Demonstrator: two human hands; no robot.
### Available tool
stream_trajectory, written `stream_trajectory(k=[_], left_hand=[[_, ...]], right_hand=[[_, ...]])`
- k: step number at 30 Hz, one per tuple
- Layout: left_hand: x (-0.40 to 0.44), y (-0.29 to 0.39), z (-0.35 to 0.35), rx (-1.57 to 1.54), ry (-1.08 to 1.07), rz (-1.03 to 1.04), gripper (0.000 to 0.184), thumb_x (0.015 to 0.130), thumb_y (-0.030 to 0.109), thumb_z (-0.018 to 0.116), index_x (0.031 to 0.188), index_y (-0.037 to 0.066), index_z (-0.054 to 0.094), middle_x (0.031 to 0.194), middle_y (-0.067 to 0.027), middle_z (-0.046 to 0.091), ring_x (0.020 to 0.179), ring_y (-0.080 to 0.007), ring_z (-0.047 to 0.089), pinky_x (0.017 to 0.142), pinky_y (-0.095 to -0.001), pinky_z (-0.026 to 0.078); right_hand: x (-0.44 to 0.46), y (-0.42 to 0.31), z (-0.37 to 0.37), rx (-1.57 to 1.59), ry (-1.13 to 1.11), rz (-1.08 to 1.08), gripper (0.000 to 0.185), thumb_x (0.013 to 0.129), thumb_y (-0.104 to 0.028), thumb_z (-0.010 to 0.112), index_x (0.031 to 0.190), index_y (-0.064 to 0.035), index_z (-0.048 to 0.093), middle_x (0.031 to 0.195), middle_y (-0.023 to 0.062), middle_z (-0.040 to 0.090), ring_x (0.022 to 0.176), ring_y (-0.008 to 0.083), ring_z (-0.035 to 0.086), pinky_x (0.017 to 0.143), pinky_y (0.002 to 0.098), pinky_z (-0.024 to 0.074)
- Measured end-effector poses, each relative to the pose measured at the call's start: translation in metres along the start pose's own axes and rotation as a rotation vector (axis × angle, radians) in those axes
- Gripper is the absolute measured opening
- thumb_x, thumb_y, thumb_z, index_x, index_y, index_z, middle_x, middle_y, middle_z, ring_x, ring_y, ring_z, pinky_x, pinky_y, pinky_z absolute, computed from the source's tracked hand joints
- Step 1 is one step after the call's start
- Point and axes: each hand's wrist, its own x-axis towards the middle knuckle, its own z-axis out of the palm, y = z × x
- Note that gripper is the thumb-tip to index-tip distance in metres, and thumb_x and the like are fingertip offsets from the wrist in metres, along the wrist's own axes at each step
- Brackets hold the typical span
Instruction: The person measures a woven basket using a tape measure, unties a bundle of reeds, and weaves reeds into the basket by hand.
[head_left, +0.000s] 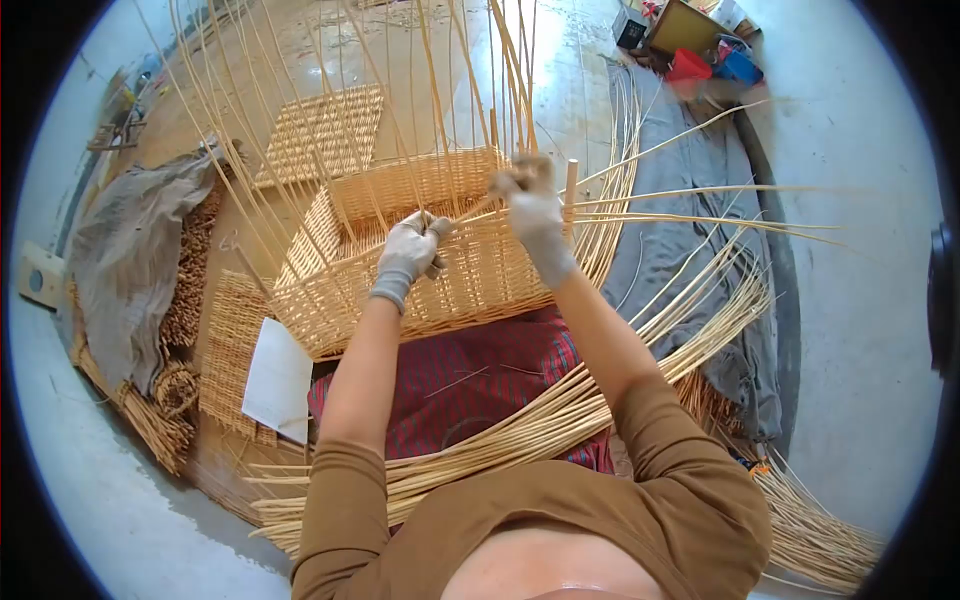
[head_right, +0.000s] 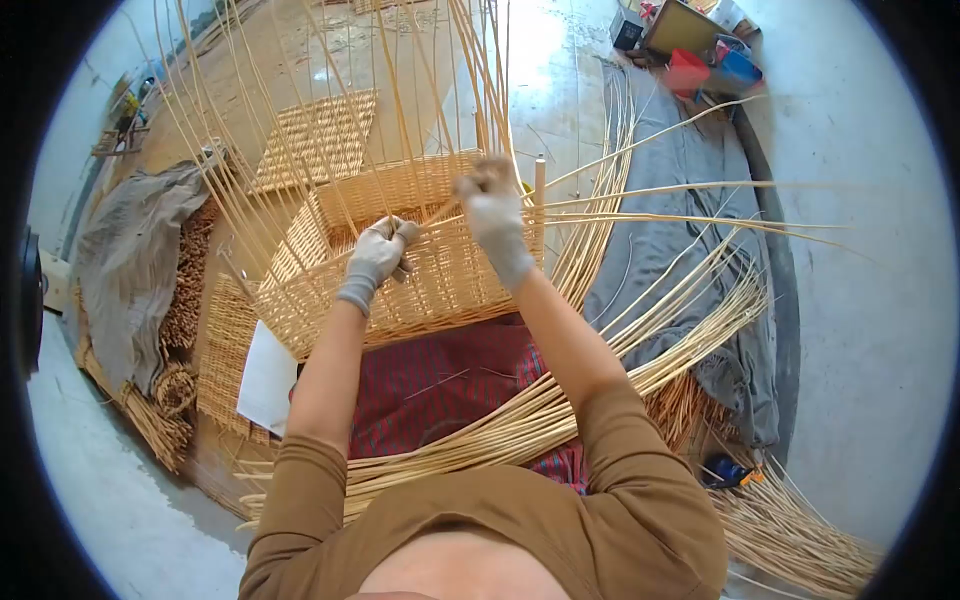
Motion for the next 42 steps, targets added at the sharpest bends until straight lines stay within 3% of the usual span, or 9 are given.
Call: stream_trajectory(k=[5, 8, 10, 13, 16, 20, 24, 39, 42], left_hand=[[-0.005, 0.011, 0.003, 0.071, 0.158, -0.128, 0.052, 0.103, 0.051, 0.053, 0.106, 0.001, 0.067, 0.064, -0.0093, 0.064, 0.047, -0.0193, 0.063, 0.044, -0.0359, 0.052], [0.01, -0.002, -0.001, 0.172, 0.142, -0.06, 0.057, 0.103, 0.054, 0.05, 0.104, -0.001, 0.067, 0.06, -0.0102, 0.062, 0.045, -0.0206, 0.062, 0.043, -0.0357, 0.053], [0.009, 0.005, 0.001, 0.086, 0.092, -0.07, 0.057, 0.103, 0.053, 0.05, 0.107, -0.001, 0.066, 0.06, -0.0096, 0.062, 0.045, -0.0207, 0.062, 0.044, -0.0355, 0.055], [0.011, -0.011, 0.003, 0.044, 0.061, -0.088, 0.056, 0.104, 0.052, 0.049, 0.119, -0.001, 0.062, 0.069, -0.0116, 0.067, 0.051, -0.0214, 0.066, 0.046, -0.0356, 0.059], [0.006, -0.015, 0.006, -0.308, 0.046, -0.028, 0.066, 0.103, 0.056, 0.049, 0.128, -0.004, 0.058, 0.111, -0.0202, 0.068, 0.06, -0.0258, 0.07, 0.047, -0.0371, 0.06], [0.006, 0.0, 0.01, -0.153, 0.155, -0.143, 0.061, 0.101, 0.055, 0.053, 0.119, -0.003, 0.062, 0.102, -0.0179, 0.07, 0.059, -0.0253, 0.071, 0.049, -0.0357, 0.062], [0.001, 0.003, 0.007, -0.053, 0.118, -0.086, 0.048, 0.098, 0.048, 0.065, 0.097, 0.0, 0.062, 0.079, -0.0099, 0.065, 0.054, -0.0192, 0.068, 0.042, -0.0332, 0.057], [0.03, 0.031, 0.005, 0.273, 0.321, 0.02, 0.056, 0.087, 0.045, 0.079, 0.122, 0.005, 0.059, 0.1, -0.0118, 0.071, 0.086, -0.0201, 0.065, 0.082, -0.0362, 0.052], [0.017, 0.029, 0.012, 0.117, 0.924, 0.753, 0.024, 0.1, 0.022, 0.064, 0.118, 0.006, 0.059, 0.079, -0.0055, 0.063, 0.071, -0.0181, 0.062, 0.068, -0.0286, 0.052]], right_hand=[[0.078, -0.018, 0.084, -0.85, 0.056, -0.811, 0.055, 0.096, -0.011, 0.062, 0.147, -0.0153, 0.044, 0.133, 0.016, 0.061, 0.115, 0.0309, 0.066, 0.095, 0.0328, 0.0546], [0.033, -0.013, 0.01, -1.281, -0.294, -0.62, 0.05, 0.099, -0.012, 0.059, 0.147, -0.016, 0.047, 0.137, 0.0186, 0.061, 0.121, 0.0281, 0.064, 0.099, 0.0345, 0.0534], [-0.022, 0.054, -0.037, -0.467, -0.187, -0.553, 0.045, 0.101, -0.014, 0.051, 0.146, -0.0141, 0.049, 0.115, 0.0164, 0.072, 0.101, 0.0339, 0.071, 0.087, 0.0406, 0.0554], [-0.068, 0.026, -0.013, -0.296, -0.261, -0.263, 0.049, 0.102, -0.018, 0.052, 0.15, -0.0148, 0.045, 0.124, 0.022, 0.068, 0.104, 0.039, 0.07, 0.086, 0.0401, 0.0562], [0.009, 0.041, 0.065, -1.114, -0.108, -0.503, 0.066, 0.103, -0.033, 0.053, 0.159, -0.0112, 0.026, 0.146, 0.0291, 0.05, 0.119, 0.0384, 0.064, 0.097, 0.0426, 0.0528], [0.101, -0.003, 0.113, -0.556, 0.294, -0.633, 0.074, 0.103, -0.04, 0.053, 0.161, -0.007, 0.021, 0.143, 0.028, 0.053, 0.106, 0.0298, 0.07, 0.089, 0.042, 0.0561], [0.051, -0.001, 0.029, 0.627, -0.446, -0.487, 0.042, 0.11, -0.032, 0.041, 0.145, -0.008, 0.042, 0.101, 0.0133, 0.067, 0.09, 0.0191, 0.066, 0.093, 0.0352, 0.0549], [-0.002, 0.036, -0.057, 0.39, 0.132, 0.024, 0.008, 0.105, -0.01, 0.055, 0.111, -0.0092, 0.05, 0.08, 0.0072, 0.067, 0.073, 0.0166, 0.068, 0.062, 0.0297, 0.0557], [-0.001, 0.03, -0.086, 0.254, 0.158, -0.049, 0.017, 0.104, -0.011, 0.056, 0.116, -0.0101, 0.044, 0.087, 0.0093, 0.071, 0.076, 0.0159, 0.07, 0.053, 0.0266, 0.0528]])
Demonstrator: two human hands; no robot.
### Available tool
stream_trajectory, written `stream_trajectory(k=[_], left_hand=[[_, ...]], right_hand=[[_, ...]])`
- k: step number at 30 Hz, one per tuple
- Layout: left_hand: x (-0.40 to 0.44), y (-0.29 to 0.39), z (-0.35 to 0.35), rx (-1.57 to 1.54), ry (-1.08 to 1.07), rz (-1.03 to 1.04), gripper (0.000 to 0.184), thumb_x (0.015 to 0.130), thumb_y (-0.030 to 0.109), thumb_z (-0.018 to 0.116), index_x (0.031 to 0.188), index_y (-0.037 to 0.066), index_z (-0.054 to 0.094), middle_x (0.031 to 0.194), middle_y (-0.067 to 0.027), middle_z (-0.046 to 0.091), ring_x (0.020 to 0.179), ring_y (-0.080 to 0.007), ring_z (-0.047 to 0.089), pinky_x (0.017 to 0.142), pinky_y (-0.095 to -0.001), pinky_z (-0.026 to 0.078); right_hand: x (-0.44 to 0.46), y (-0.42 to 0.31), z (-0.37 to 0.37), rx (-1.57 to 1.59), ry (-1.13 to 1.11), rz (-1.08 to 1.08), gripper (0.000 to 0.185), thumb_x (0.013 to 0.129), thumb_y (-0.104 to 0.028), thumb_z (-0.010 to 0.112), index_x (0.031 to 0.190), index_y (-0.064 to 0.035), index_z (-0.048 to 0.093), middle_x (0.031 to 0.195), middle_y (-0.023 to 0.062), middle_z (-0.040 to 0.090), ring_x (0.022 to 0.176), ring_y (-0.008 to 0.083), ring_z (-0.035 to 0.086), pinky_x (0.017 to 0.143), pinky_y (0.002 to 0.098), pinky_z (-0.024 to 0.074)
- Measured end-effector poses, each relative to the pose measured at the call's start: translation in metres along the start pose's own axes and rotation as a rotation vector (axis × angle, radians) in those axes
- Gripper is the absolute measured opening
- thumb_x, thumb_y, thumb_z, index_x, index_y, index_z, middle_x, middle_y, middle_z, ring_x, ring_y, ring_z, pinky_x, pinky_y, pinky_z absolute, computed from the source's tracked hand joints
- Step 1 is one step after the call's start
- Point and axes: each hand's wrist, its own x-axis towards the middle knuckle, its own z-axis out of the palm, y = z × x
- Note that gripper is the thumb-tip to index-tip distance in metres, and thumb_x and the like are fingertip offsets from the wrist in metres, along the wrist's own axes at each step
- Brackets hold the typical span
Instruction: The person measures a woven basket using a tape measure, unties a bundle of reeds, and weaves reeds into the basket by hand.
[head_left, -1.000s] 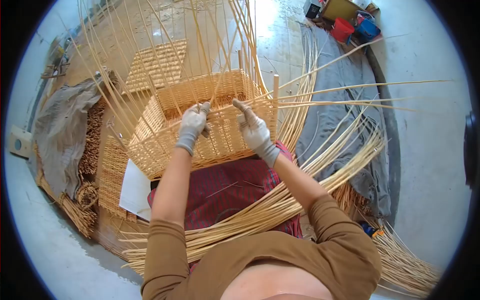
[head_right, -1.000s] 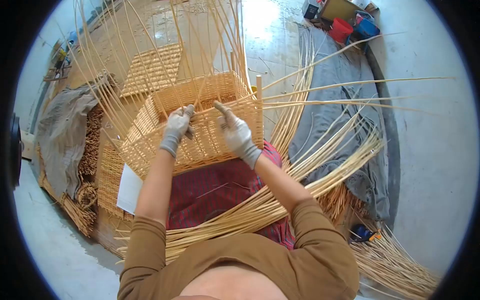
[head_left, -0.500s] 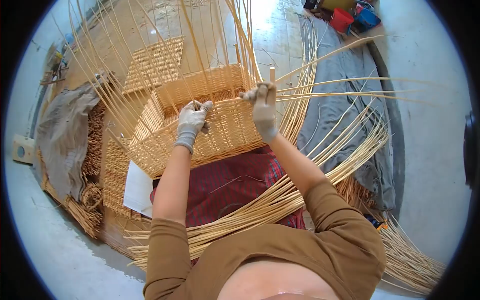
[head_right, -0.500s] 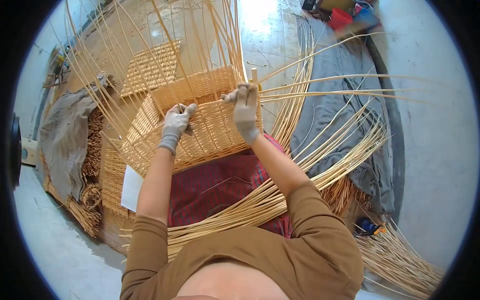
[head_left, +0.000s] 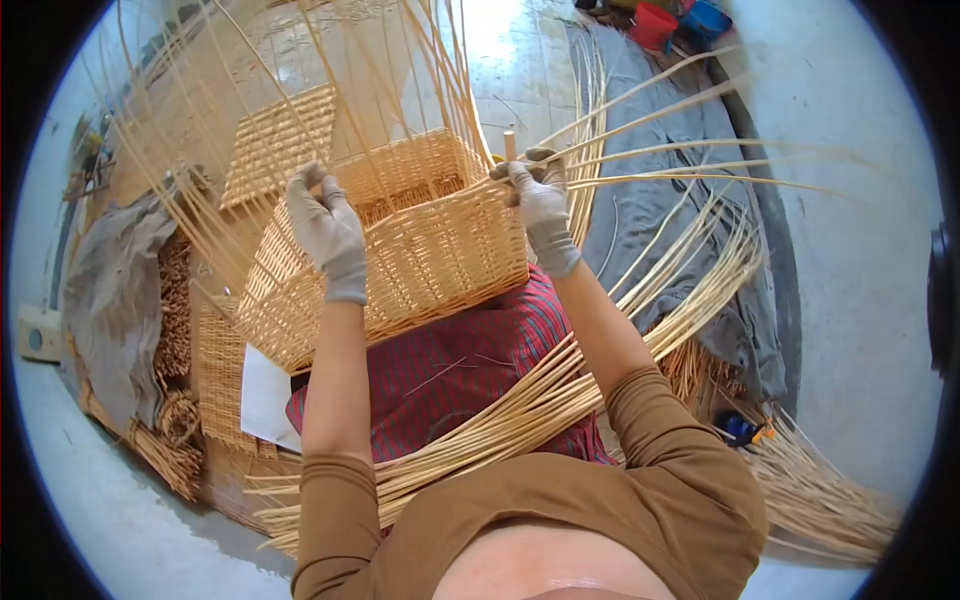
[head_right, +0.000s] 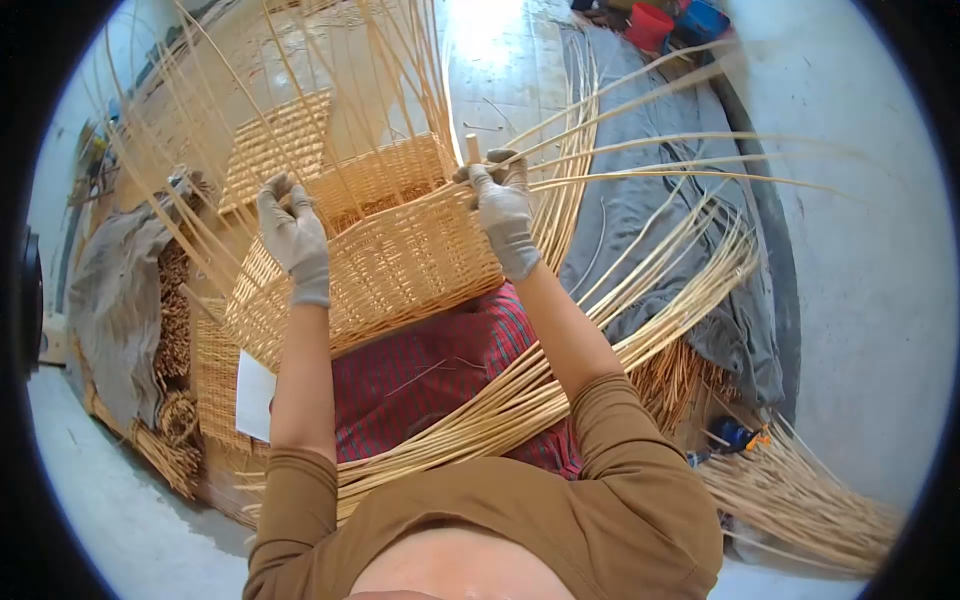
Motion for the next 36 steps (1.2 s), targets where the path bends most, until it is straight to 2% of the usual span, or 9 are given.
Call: stream_trajectory(k=[3, 8, 12, 17, 19, 24, 33, 35, 36], left_hand=[[-0.026, 0.071, 0.036, -0.163, -0.83, -0.673, 0.026, 0.1, 0.025, 0.064, 0.117, 0.005, 0.057, 0.08, -0.0053, 0.062, 0.059, -0.0185, 0.059, 0.06, -0.0278, 0.051], [-0.067, 0.025, 0.08, -0.1, -0.821, -0.593, 0.026, 0.099, 0.028, 0.066, 0.104, 0.003, 0.061, 0.071, -0.0061, 0.063, 0.051, -0.0178, 0.056, 0.051, -0.033, 0.048], [-0.051, 0.023, 0.083, -0.135, -0.734, -0.69, 0.026, 0.096, 0.031, 0.07, 0.094, 0.006, 0.066, 0.07, -0.0022, 0.063, 0.05, -0.0136, 0.053, 0.046, -0.0333, 0.045], [-0.04, 0.047, 0.077, -0.044, -0.852, -0.853, 0.022, 0.093, 0.032, 0.075, 0.094, 0.011, 0.068, 0.07, 0.0008, 0.063, 0.045, -0.0109, 0.049, 0.038, -0.0318, 0.04], [-0.043, 0.036, 0.083, -0.08, -0.828, -0.848, 0.023, 0.089, 0.034, 0.079, 0.095, 0.015, 0.069, 0.072, 0.002, 0.064, 0.048, -0.0109, 0.054, 0.035, -0.0311, 0.038], [-0.049, 0.035, 0.084, -0.323, -0.798, -0.881, 0.038, 0.083, 0.044, 0.084, 0.095, 0.01, 0.07, 0.074, -0.0015, 0.065, 0.054, -0.0129, 0.061, 0.037, -0.0289, 0.043], [-0.044, 0.056, 0.084, 0.044, -0.91, -0.832, 0.083, 0.071, 0.08, 0.073, 0.112, 0.007, 0.073, 0.057, -0.0013, 0.051, 0.044, -0.0121, 0.046, 0.042, -0.0306, 0.039], [-0.036, 0.059, 0.085, 0.016, -0.861, -0.886, 0.076, 0.079, 0.077, 0.069, 0.111, 0.009, 0.075, 0.055, -0.0005, 0.049, 0.045, -0.0126, 0.048, 0.043, -0.029, 0.041], [-0.027, 0.063, 0.079, -0.142, -0.923, -0.989, 0.066, 0.09, 0.066, 0.066, 0.124, 0.009, 0.068, 0.078, -0.0078, 0.064, 0.053, -0.0142, 0.056, 0.049, -0.0285, 0.048]], right_hand=[[-0.004, 0.003, -0.015, -0.105, 0.013, 0.035, 0.028, 0.1, -0.012, 0.063, 0.119, -0.0106, 0.042, 0.088, 0.0098, 0.072, 0.08, 0.0148, 0.071, 0.047, 0.0258, 0.0504], [0.064, -0.044, 0.056, -0.835, -0.434, -0.439, 0.06, 0.089, -0.002, 0.068, 0.144, -0.015, 0.046, 0.12, 0.0189, 0.067, 0.11, 0.0324, 0.068, 0.097, 0.0406, 0.0554], [0.138, -0.015, 0.113, -0.961, -0.361, -0.833, 0.074, 0.096, -0.006, 0.059, 0.16, -0.0263, 0.027, 0.135, 0.0192, 0.061, 0.118, 0.033, 0.063, 0.1, 0.0404, 0.0507], [0.103, -0.101, 0.065, -0.337, -0.256, 0.118, 0.055, 0.099, -0.01, 0.059, 0.148, -0.0123, 0.033, 0.106, 0.0183, 0.066, 0.08, 0.0216, 0.071, 0.068, 0.0375, 0.0594], [0.087, -0.057, 0.0, -0.29, -0.182, -0.254, 0.032, 0.101, -0.012, 0.058, 0.127, -0.0075, 0.04, 0.09, 0.0105, 0.063, 0.069, 0.0168, 0.068, 0.057, 0.0303, 0.0572], [0.042, -0.05, -0.083, -0.314, -0.012, -0.024, 0.02, 0.105, -0.011, 0.05, 0.12, -0.0038, 0.04, 0.09, 0.0151, 0.07, 0.081, 0.0241, 0.076, 0.045, 0.0251, 0.0508], [0.019, -0.076, -0.054, -0.415, -0.324, -0.351, 0.014, 0.099, -0.004, 0.052, 0.113, -0.0037, 0.055, 0.089, 0.0121, 0.071, 0.073, 0.0231, 0.073, 0.05, 0.0363, 0.0583], [0.023, -0.11, -0.065, -0.194, -0.163, -0.002, 0.016, 0.094, -0.007, 0.056, 0.108, -0.0022, 0.062, 0.09, 0.0132, 0.073, 0.079, 0.0235, 0.073, 0.065, 0.0387, 0.0597], [0.028, -0.106, -0.073, -1.029, -0.443, -0.187, 0.018, 0.092, -0.011, 0.058, 0.107, -0.003, 0.063, 0.09, 0.0148, 0.072, 0.082, 0.0244, 0.073, 0.072, 0.0391, 0.0591]])
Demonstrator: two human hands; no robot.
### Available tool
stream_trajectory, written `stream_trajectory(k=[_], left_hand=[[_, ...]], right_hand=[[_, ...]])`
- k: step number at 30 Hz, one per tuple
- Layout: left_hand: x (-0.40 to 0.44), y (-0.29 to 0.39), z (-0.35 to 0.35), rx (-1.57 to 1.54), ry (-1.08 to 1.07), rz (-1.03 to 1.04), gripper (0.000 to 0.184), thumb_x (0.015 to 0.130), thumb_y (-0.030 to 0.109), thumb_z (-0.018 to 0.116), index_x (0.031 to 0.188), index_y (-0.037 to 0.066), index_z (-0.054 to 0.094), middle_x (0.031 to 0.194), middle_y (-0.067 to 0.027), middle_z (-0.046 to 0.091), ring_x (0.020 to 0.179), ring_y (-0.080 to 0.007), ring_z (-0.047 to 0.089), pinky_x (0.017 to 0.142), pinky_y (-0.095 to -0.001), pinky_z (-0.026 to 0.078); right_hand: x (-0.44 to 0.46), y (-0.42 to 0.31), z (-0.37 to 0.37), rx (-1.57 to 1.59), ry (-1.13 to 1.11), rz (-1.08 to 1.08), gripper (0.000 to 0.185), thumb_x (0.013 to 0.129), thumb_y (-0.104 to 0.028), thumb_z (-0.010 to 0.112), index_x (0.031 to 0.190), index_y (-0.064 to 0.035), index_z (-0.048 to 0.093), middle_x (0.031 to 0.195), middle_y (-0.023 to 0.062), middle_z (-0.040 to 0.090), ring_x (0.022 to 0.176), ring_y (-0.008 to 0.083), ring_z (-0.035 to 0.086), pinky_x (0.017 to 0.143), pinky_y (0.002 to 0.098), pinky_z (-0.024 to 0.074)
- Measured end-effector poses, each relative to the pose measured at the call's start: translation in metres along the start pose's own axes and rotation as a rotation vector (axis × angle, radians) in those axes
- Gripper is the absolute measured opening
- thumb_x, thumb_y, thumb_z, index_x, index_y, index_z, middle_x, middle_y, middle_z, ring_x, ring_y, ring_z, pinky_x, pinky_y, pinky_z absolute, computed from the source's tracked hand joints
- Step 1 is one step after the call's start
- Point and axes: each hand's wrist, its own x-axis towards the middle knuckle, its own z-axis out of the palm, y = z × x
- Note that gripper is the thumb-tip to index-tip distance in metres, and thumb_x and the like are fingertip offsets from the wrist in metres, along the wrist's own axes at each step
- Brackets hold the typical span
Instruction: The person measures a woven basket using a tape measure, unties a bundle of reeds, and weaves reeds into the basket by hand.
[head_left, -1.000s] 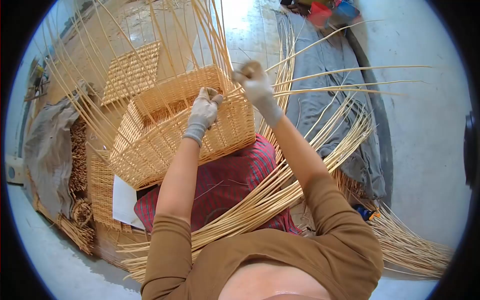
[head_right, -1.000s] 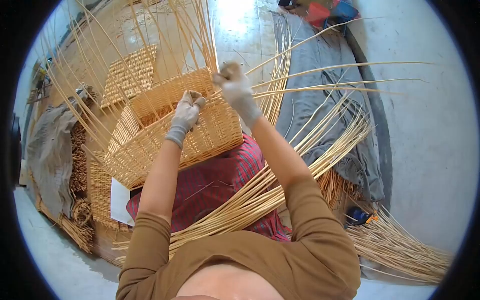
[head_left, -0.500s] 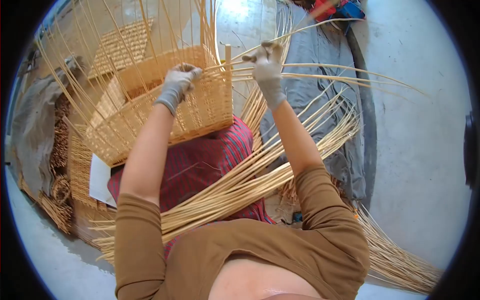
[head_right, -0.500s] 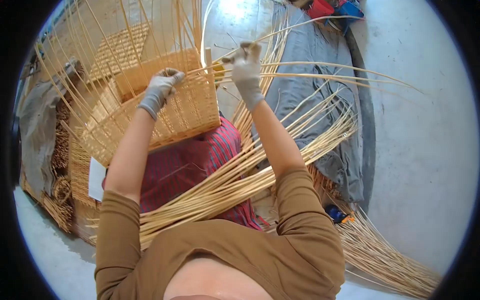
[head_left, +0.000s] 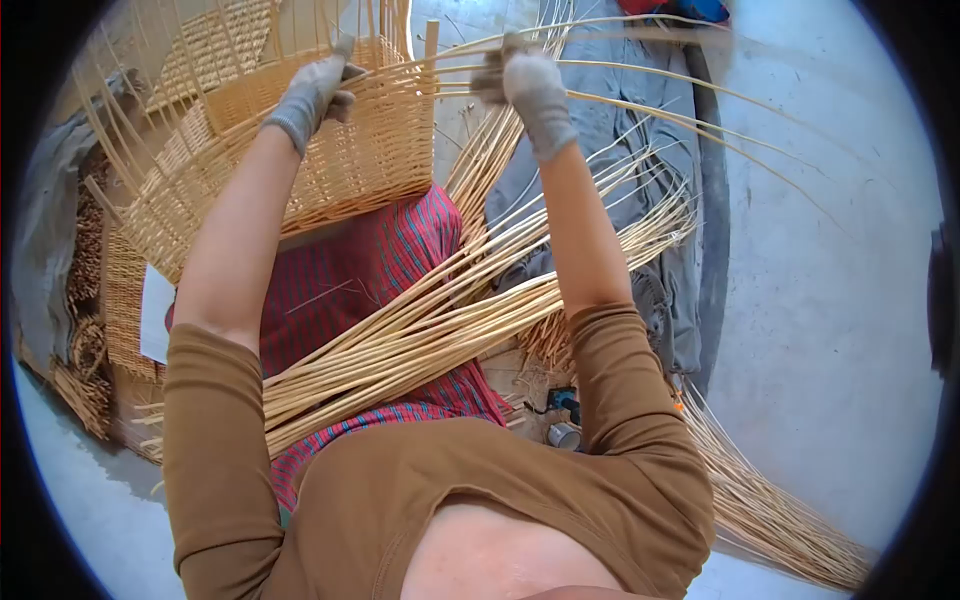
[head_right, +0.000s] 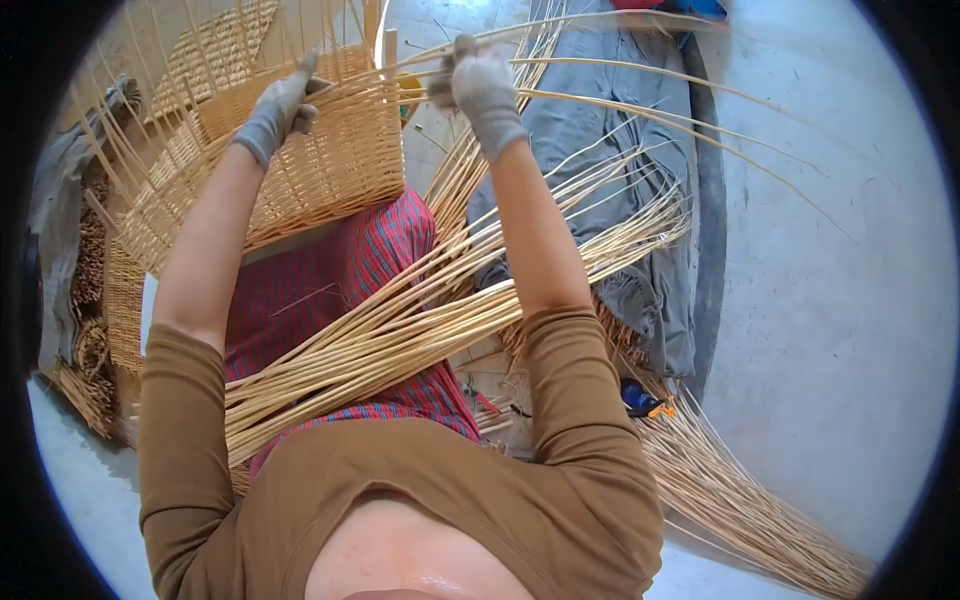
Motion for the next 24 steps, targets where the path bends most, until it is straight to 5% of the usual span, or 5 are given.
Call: stream_trajectory(k=[4, 7, 17, 20, 24], left_hand=[[-0.004, -0.031, 0.0, 0.07, -0.044, 0.33, 0.071, 0.094, 0.028, 0.071, 0.152, 0.009, 0.034, 0.156, -0.0148, 0.041, 0.093, -0.0258, 0.074, 0.077, -0.0399, 0.063], [0.011, -0.089, -0.008, 1.014, 0.541, 0.917, 0.076, 0.086, 0.019, 0.075, 0.151, 0.013, 0.037, 0.155, -0.0116, 0.044, 0.116, -0.0301, 0.066, 0.095, -0.0414, 0.057], [-0.011, -0.066, -0.025, 1.057, 0.399, 0.699, 0.056, 0.086, 0.015, 0.07, 0.14, 0.021, 0.055, 0.132, -0.0063, 0.061, 0.11, -0.0331, 0.065, 0.09, -0.0447, 0.053], [-0.011, -0.084, -0.034, 0.759, 0.331, 1.107, 0.063, 0.084, 0.009, 0.073, 0.143, 0.022, 0.053, 0.139, -0.0088, 0.06, 0.126, -0.0296, 0.059, 0.104, -0.0394, 0.049], [-0.073, -0.088, -0.088, 0.805, 0.47, 0.989, 0.066, 0.084, 0.016, 0.075, 0.146, 0.02, 0.052, 0.136, -0.0094, 0.061, 0.128, -0.0278, 0.057, 0.118, -0.0446, 0.036]], right_hand=[[-0.024, -0.027, 0.051, -0.256, -0.221, 0.036, 0.056, 0.095, -0.045, 0.058, 0.145, -0.0208, 0.056, 0.123, 0.0206, 0.069, 0.114, 0.0291, 0.068, 0.102, 0.0426, 0.0509], [0.0, -0.005, 0.11, -0.595, 0.374, -0.528, 0.066, 0.089, -0.06, 0.061, 0.14, -0.0192, 0.058, 0.14, 0.0218, 0.059, 0.132, 0.0382, 0.053, 0.114, 0.0517, 0.036], [0.027, 0.014, 0.168, -0.51, 0.473, -0.49, 0.059, 0.073, -0.068, 0.071, 0.107, -0.0198, 0.069, 0.097, 0.009, 0.062, 0.104, 0.0296, 0.058, 0.103, 0.0464, 0.0371], [0.018, 0.025, 0.163, -0.505, 0.432, -0.497, 0.057, 0.078, -0.067, 0.069, 0.114, -0.0224, 0.069, 0.107, 0.0096, 0.063, 0.111, 0.0298, 0.057, 0.108, 0.0492, 0.0347], [0.009, 0.004, 0.161, -0.546, 0.412, -0.418, 0.072, 0.083, -0.071, 0.062, 0.138, -0.0243, 0.061, 0.14, 0.0176, 0.056, 0.137, 0.0363, 0.045, 0.121, 0.0522, 0.0228]])
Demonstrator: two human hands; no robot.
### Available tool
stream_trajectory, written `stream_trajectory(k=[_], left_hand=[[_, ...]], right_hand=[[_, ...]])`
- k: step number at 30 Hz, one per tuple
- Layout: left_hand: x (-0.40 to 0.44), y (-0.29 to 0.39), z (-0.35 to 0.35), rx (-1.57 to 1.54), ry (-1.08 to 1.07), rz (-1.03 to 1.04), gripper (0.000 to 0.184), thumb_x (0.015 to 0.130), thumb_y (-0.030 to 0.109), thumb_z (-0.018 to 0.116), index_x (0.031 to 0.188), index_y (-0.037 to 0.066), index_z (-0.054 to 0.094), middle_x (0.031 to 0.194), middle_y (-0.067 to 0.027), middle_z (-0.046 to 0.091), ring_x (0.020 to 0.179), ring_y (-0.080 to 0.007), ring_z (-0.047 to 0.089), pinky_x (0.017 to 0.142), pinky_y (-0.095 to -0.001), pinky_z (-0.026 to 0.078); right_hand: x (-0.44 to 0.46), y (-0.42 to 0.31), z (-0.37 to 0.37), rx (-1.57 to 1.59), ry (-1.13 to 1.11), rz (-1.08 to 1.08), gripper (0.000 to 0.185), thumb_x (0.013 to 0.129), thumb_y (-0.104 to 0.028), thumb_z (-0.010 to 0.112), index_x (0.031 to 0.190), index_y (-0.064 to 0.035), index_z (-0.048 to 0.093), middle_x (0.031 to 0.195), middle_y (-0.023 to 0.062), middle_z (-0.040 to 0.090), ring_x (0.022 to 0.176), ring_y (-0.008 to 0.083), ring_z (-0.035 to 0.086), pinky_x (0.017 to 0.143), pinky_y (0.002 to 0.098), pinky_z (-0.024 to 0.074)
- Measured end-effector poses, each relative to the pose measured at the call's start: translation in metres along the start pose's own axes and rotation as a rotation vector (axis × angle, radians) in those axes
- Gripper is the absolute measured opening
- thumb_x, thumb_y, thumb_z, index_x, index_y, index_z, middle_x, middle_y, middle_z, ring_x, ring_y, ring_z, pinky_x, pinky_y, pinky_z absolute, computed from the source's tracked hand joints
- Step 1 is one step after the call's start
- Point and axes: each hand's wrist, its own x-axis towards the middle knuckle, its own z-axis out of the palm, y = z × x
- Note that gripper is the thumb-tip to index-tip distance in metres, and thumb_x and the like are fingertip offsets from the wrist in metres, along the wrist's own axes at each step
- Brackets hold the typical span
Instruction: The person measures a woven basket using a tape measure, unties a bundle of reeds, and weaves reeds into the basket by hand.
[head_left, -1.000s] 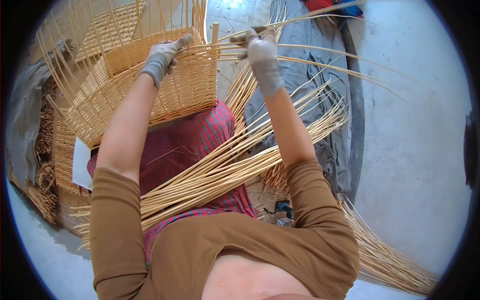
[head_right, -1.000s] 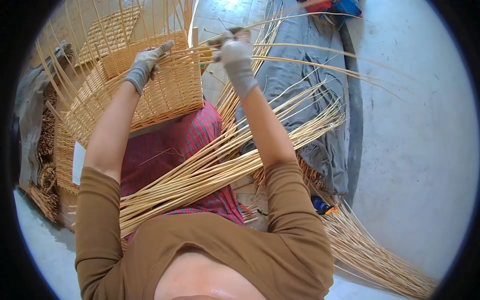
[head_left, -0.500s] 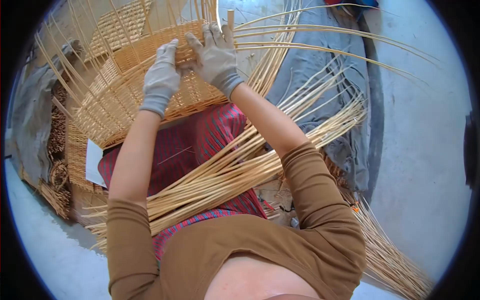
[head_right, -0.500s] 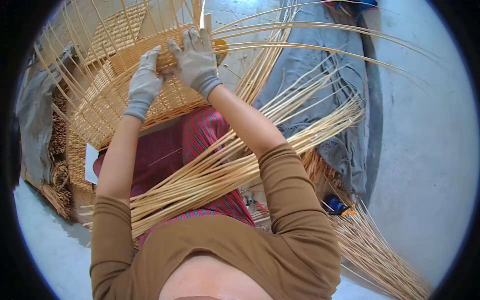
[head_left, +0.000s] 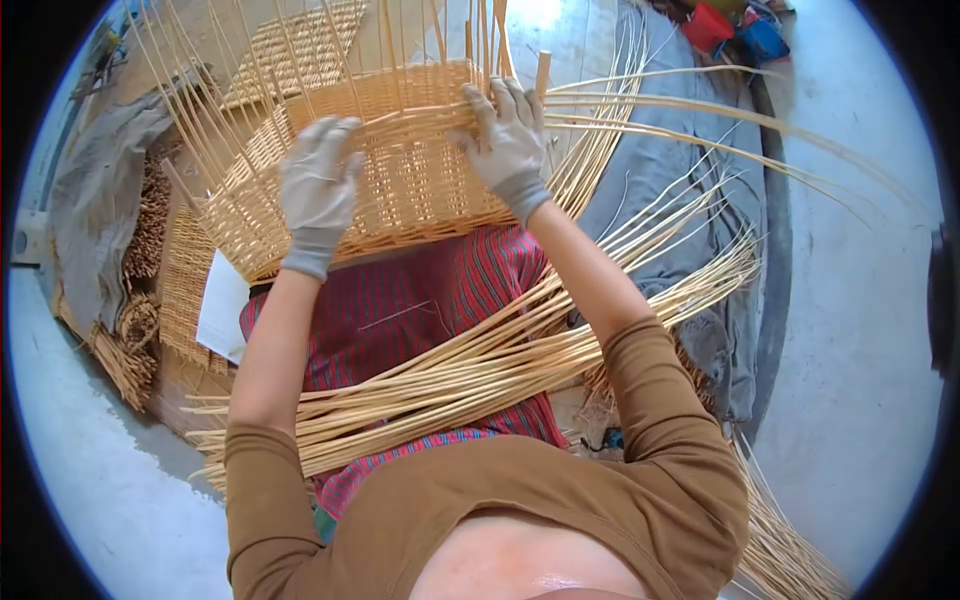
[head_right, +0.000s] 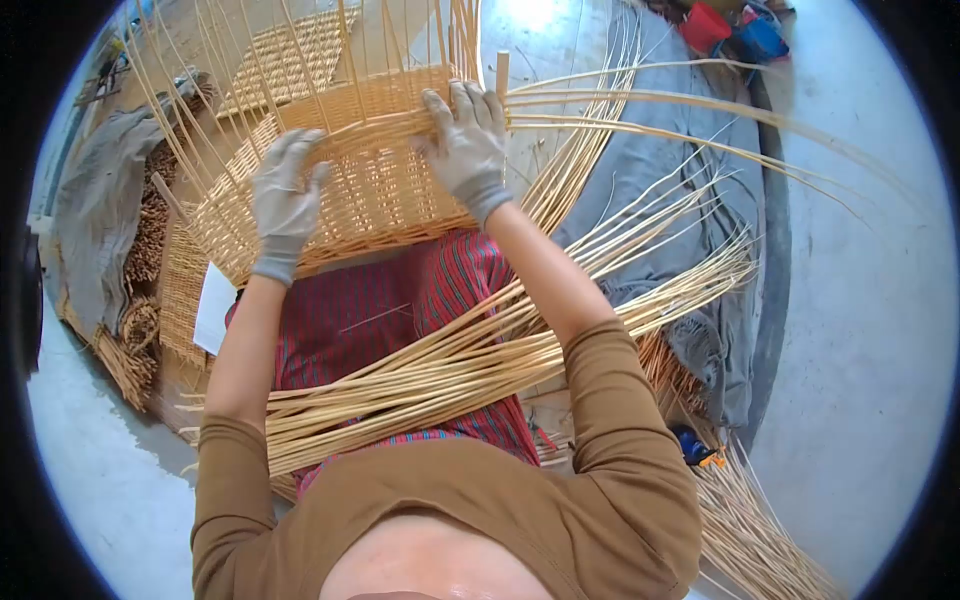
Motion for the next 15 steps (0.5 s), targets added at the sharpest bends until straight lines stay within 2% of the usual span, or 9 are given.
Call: stream_trajectory(k=[2, 3, 4, 5, 7, 8, 9, 12, 15], left_hand=[[-0.003, -0.013, -0.012, 0.487, 0.077, -0.064, 0.07, 0.083, 0.026, 0.077, 0.147, 0.019, 0.051, 0.132, -0.0082, 0.063, 0.124, -0.0265, 0.059, 0.124, -0.0536, 0.02], [-0.003, -0.013, -0.01, 0.48, 0.083, -0.077, 0.07, 0.083, 0.026, 0.077, 0.147, 0.019, 0.051, 0.132, -0.0082, 0.063, 0.124, -0.0265, 0.059, 0.124, -0.0536, 0.02], [0.003, -0.01, -0.004, 0.503, -0.096, -0.136, 0.071, 0.082, 0.03, 0.078, 0.147, 0.019, 0.051, 0.13, -0.0079, 0.064, 0.123, -0.0259, 0.06, 0.124, -0.0561, 0.015], [0.008, -0.01, 0.0, 0.522, -0.275, -0.192, 0.072, 0.081, 0.034, 0.078, 0.146, 0.019, 0.051, 0.128, -0.0077, 0.064, 0.122, -0.0254, 0.06, 0.124, -0.0586, 0.011], [0.005, -0.03, 0.006, 0.521, -0.202, -0.191, 0.069, 0.08, 0.03, 0.078, 0.143, 0.018, 0.053, 0.126, -0.0082, 0.065, 0.121, -0.0257, 0.061, 0.124, -0.0553, 0.017], [0.003, -0.038, 0.006, 0.443, -0.139, -0.095, 0.063, 0.08, 0.026, 0.076, 0.139, 0.016, 0.055, 0.122, -0.0085, 0.066, 0.119, -0.0265, 0.062, 0.123, -0.0543, 0.022], [-0.001, -0.045, 0.008, 0.363, -0.071, -0.012, 0.058, 0.08, 0.023, 0.075, 0.134, 0.015, 0.057, 0.118, -0.0087, 0.067, 0.116, -0.0273, 0.063, 0.121, -0.0533, 0.026], [-0.003, -0.048, 0.008, 0.274, -0.074, -0.02, 0.046, 0.08, 0.016, 0.071, 0.124, 0.012, 0.06, 0.11, -0.0089, 0.068, 0.11, -0.029, 0.065, 0.114, -0.0499, 0.036], [-0.005, -0.045, 0.009, 0.237, -0.126, -0.099, 0.05, 0.081, 0.014, 0.069, 0.129, 0.014, 0.059, 0.124, -0.0082, 0.067, 0.12, -0.0297, 0.061, 0.115, -0.0486, 0.035]], right_hand=[[0.004, -0.038, -0.009, 0.119, -0.002, -0.015, 0.076, 0.084, -0.072, 0.06, 0.144, -0.0255, 0.054, 0.148, 0.0185, 0.048, 0.143, 0.0371, 0.038, 0.123, 0.0524, 0.0176], [0.012, -0.063, -0.011, 0.243, -0.007, -0.011, 0.081, 0.085, -0.073, 0.058, 0.15, -0.0266, 0.048, 0.157, 0.0194, 0.041, 0.149, 0.038, 0.03, 0.125, 0.0527, 0.0125], [0.025, -0.086, -0.007, 0.198, -0.177, -0.039, 0.09, 0.088, -0.075, 0.054, 0.156, -0.0185, 0.039, 0.161, 0.0233, 0.033, 0.153, 0.0408, 0.021, 0.125, 0.0534, 0.0064], [0.028, -0.098, 0.008, 0.194, -0.177, -0.047, 0.09, 0.088, -0.075, 0.054, 0.156, -0.0185, 0.039, 0.161, 0.0233, 0.033, 0.153, 0.0408, 0.021, 0.125, 0.0534, 0.0064], [0.03, -0.108, 0.041, 0.088, -0.205, 0.019, 0.092, 0.087, -0.074, 0.054, 0.156, -0.0146, 0.04, 0.161, 0.0277, 0.029, 0.153, 0.042, 0.02, 0.125, 0.0541, 0.0054], [0.028, -0.111, 0.043, 0.09, -0.05, 0.0, 0.083, 0.085, -0.071, 0.059, 0.141, -0.0099, 0.056, 0.148, 0.0288, 0.045, 0.145, 0.0432, 0.033, 0.123, 0.0571, 0.0113], [0.03, -0.112, 0.046, 0.092, -0.069, -0.014, 0.083, 0.085, -0.071, 0.059, 0.141, -0.0099, 0.056, 0.148, 0.0288, 0.045, 0.145, 0.0432, 0.033, 0.123, 0.0571, 0.0113], [0.026, -0.111, 0.05, 0.165, 0.021, -0.01, 0.054, 0.08, -0.064, 0.068, 0.097, -0.0116, 0.066, 0.103, 0.0148, 0.057, 0.111, 0.0375, 0.051, 0.112, 0.0604, 0.0295], [0.023, -0.109, 0.051, 0.107, 0.049, -0.01, 0.053, 0.081, -0.064, 0.067, 0.094, -0.0126, 0.068, 0.104, 0.0147, 0.06, 0.107, 0.0365, 0.054, 0.108, 0.0577, 0.0344]])
